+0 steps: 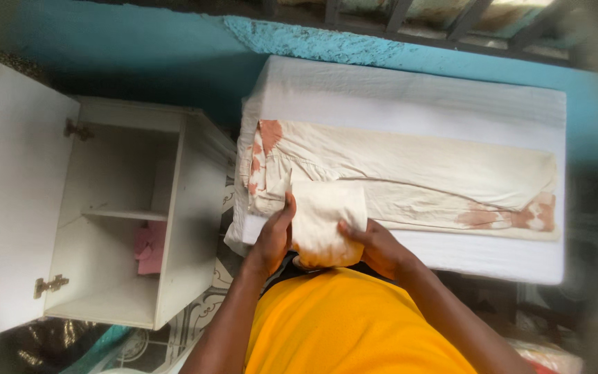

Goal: The person folds a white shirt with red-patterned accents on a table, smoothing the fabric and aligning the sleeves.

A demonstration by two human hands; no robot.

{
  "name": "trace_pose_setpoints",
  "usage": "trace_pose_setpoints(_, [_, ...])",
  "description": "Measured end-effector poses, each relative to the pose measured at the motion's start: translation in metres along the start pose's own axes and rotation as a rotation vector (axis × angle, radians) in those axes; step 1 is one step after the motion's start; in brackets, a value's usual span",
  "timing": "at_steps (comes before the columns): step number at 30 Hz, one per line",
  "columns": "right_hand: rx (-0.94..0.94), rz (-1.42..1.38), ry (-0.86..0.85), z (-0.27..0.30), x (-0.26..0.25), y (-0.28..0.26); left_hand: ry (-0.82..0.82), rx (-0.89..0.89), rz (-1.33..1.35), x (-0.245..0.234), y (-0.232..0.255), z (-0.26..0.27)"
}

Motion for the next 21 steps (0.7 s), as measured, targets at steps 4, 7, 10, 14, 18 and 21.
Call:
trace_pose_setpoints(4, [-0.025,-0.236,0.099,0.004,-0.007,-0.020,-0.239,0.025,-0.408,0.006,-0.016,0.005])
trace_pose_setpoints(7, [-0.112,-0.312,0.072,0.002,-0.009,-0.029,-0.039,-0.222,-0.731,0.003,-0.021,0.008])
trace_pose_setpoints(10, [-0.025,0.049,0.550,0.000,-0.028,-0.027,0.080,-0.068,-0.581,0.012,-0.007,0.006])
trace_pose_setpoints(14, [-0.321,0.697,0.646,0.040,-0.014,-0.039,0.156,0.157,-0.505,0.027,0.017,-0.003])
trace_pose_setpoints(18, [-0.554,1.221,0.238,0.063,0.030,-0.047,0.195,-0.065,-0.040,0.039,0.025,-0.014])
trace_pose_setpoints(21, [-0.586,1.749,0.347,0.059,0.044,-0.055,0.159,-0.190,0.229,0.047,0.028,-0.018])
Point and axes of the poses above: each hand's wrist, its own z-axis away from the middle knuckle, its own x-axis out of the palm, y = z × x, the point moved 4 cm from there along -z, towards the middle knuckle, and after that the axes turned 1 degree about x, right-handed, at the moved point
